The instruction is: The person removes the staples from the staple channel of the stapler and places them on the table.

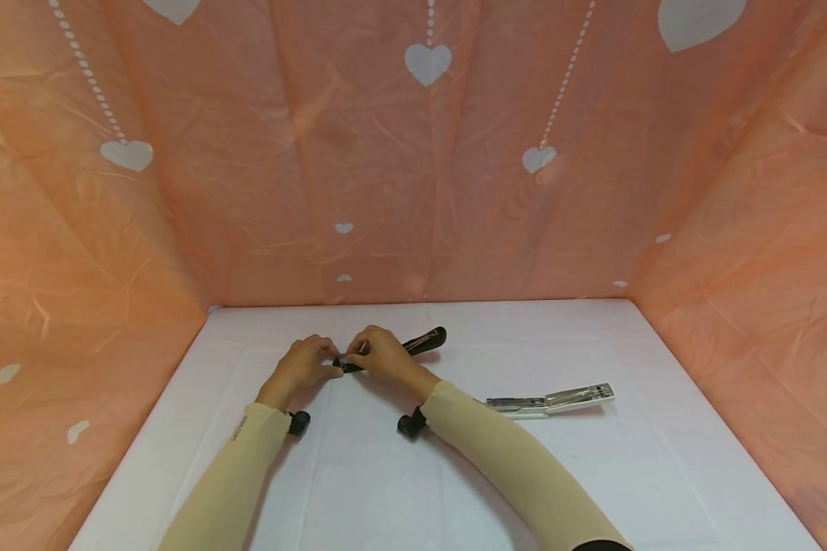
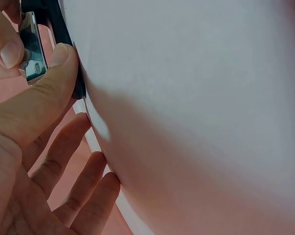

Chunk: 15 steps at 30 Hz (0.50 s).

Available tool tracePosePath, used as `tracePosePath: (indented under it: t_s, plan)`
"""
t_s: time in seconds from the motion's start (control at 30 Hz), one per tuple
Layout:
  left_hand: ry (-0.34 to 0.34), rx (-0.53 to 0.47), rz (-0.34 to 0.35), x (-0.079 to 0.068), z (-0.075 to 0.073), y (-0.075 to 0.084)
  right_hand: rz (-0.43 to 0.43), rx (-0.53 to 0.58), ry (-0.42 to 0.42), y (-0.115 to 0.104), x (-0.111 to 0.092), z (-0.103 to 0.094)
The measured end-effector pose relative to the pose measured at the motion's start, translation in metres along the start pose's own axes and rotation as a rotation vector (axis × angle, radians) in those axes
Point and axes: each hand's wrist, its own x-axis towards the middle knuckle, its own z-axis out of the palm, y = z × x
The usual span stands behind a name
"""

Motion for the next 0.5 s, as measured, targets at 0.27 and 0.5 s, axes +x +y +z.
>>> tracePosePath:
  t_s: [0.27, 0.5]
  plan:
    - [0.008, 0.000, 0.001, 0.0008, 0.0011, -0.0007, 0.038, 0.002, -0.003, -0.0013, 0.0006, 0.0022]
    - [0.019, -0.005, 0.006, 0.0006, 0.0019, -0.0011, 0.061, -0.027, 0.004, -0.0026, 0.0022, 0.0021]
